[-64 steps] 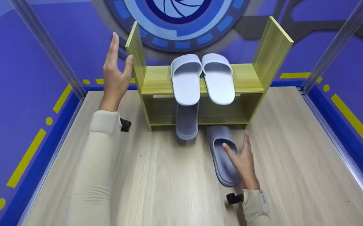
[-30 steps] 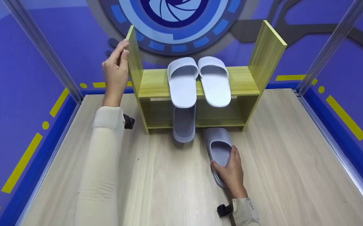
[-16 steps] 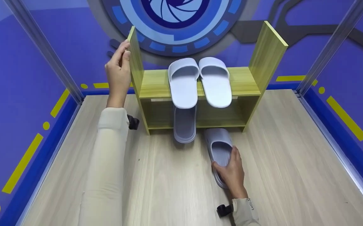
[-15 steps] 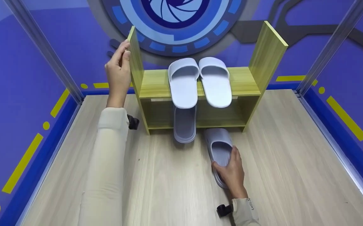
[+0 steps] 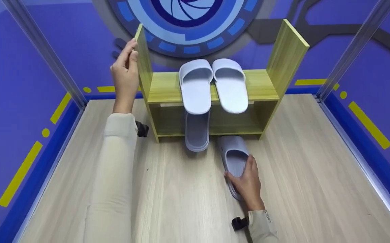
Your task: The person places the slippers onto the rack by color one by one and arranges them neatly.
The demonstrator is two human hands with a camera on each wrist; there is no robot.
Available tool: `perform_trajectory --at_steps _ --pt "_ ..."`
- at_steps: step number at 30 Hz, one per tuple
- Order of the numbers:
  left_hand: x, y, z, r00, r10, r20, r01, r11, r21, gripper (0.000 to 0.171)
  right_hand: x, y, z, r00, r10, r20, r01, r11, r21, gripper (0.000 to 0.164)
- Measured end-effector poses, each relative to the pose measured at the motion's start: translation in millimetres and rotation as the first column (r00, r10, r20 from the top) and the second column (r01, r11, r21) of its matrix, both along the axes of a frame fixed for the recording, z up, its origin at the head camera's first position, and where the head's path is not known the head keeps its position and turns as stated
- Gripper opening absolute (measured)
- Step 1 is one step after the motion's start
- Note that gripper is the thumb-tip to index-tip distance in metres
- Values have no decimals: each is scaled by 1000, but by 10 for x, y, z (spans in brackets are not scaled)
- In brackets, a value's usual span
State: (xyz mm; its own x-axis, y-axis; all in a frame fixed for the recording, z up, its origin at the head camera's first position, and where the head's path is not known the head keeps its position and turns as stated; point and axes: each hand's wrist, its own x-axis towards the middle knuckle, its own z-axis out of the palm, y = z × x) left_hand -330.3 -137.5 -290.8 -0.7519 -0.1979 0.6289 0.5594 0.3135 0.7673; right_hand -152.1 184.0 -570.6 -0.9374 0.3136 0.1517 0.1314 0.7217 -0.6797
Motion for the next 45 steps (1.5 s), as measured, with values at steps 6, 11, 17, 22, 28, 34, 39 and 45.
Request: perform_trajectory --at_steps 6,11,17,22,28,34,39,45 --pt "24 -4 10 1000 -1 -3 1 1000 -12 34 -3 -15 8 1000 -14 9 14 999 -29 106" --pt "30 -14 3 1000 -2 7 2 1000 5 34 7 -20 20 1000 -11 2 11 999 -48 104" --pt "8 6 6 1000 -4 20 4 1000 -1 35 49 -25 24 1000 -2 -18 1 997 -74 103" --pt "-1 23 7 1000 -8 15 8 1000 -3 35 93 -17 46 1000 2 -19 -4 996 -90 102" --pt "-6 -1 5 1000 -5 19 4 1000 0 35 139 -15 83 1000 4 -20 -7 995 -101 102" --pt "3 -5 22 1000 -5 13 5 1000 5 33 199 -28 140 1000 14 0 -14 992 -123 102" --pt "10 -2 28 1000 -2 4 2 1000 11 33 240 -30 202 1000 22 -2 -22 991 -129 102" --pt "5 -5 20 1000 1 6 -1 1000 17 33 291 -12 251 999 44 -9 -45 993 -107 101"
